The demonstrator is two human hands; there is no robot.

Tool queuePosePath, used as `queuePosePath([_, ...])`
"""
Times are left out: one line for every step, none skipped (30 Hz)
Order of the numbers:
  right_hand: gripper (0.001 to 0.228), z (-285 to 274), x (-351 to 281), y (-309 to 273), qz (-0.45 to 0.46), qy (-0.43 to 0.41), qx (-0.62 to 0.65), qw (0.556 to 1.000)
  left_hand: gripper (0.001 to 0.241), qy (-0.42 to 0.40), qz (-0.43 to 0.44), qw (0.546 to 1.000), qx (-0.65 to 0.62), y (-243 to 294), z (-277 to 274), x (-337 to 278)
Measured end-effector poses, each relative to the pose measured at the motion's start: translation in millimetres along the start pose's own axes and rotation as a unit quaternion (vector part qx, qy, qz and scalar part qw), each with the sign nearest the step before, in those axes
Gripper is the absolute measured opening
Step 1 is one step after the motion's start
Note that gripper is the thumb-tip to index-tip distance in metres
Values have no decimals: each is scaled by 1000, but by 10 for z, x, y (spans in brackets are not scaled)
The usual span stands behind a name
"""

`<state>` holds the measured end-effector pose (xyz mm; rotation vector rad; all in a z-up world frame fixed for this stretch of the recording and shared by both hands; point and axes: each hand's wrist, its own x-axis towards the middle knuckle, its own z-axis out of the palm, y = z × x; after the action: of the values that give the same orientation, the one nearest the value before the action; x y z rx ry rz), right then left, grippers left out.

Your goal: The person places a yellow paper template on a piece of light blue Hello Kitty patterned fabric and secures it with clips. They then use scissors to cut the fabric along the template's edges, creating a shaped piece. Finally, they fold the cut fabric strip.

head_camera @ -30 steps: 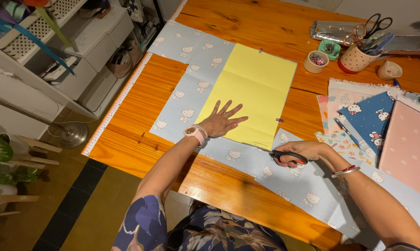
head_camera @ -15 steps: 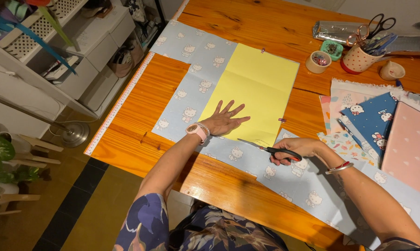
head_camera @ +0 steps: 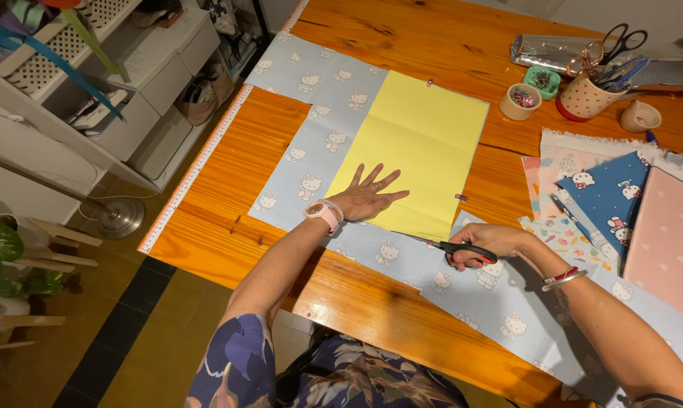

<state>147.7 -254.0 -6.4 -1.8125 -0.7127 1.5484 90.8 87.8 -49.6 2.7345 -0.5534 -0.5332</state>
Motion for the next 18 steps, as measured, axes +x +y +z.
queuePosePath([36, -2, -41, -114, 0, 0, 0, 1000, 59, 0, 0, 1000, 0, 2, -4, -5])
queuePosePath([35, -7, -81, -230, 8, -9, -19, 1000, 59, -1, 1, 1000, 0, 1, -11, -11])
queuePosePath([35, -10, -122, -347, 16, -18, -38, 999, 58, -2, 3, 1000, -1, 0, -20, -18])
queuePosePath([35, -29, -149, -414, 15, -18, -39, 999, 58, -2, 3, 1000, 0, -16, -5, -8])
queuePosePath([36, -46, -175, -482, 28, -31, -46, 998, 59, -2, 5, 1000, -3, -32, 9, 1])
queuePosePath([38, -71, -211, -552, 41, -44, -54, 997, 59, -1, 9, 1000, -5, -42, 22, 21])
queuePosePath([38, -103, -159, -558, 41, -44, -55, 997, 59, 0, 8, 1000, -5, -30, -12, 3])
queuePosePath([39, -123, -112, -553, 34, -53, -66, 996, 59, -3, 7, 1000, -8, -11, -33, -14])
queuePosePath([40, -144, -64, -547, 26, -63, -77, 995, 59, -6, 5, 1000, -10, 9, -55, -32])
queuePosePath([40, -139, -27, -514, 26, -63, -78, 995, 59, -5, 5, 1000, -10, 16, -55, -33])
queuePosePath([39, -132, 10, -484, 28, -68, -73, 995, 59, -7, 5, 1000, -9, 23, -57, -35])
queuePosePath([39, -142, 57, -470, 28, -74, -70, 994, 59, -7, 5, 1000, -8, 18, -75, -40])
queuePosePath([39, -155, 77, -453, 28, -74, -72, 994, 59, -6, 3, 1000, -7, 2, -83, -36])
queuePosePath([39, -151, 87, -414, 28, -75, -70, 994, 59, -6, 4, 1000, -8, 0, -68, -34])
queuePosePath([40, -149, 97, -371, 29, -77, -67, 994, 59, -6, 5, 1000, -9, 0, -53, -26])
queuePosePath([40, -138, 94, -376, 29, -76, -66, 995, 59, -8, 6, 1000, -9, -1, -43, -19])
queuePosePath([42, -127, 88, -381, 28, -82, -68, 994, 59, -9, 5, 1000, -9, 0, -35, -11])
queuePosePath([43, -120, 92, -397, 26, -88, -71, 993, 59, -10, 4, 1000, -8, -8, -34, -12])
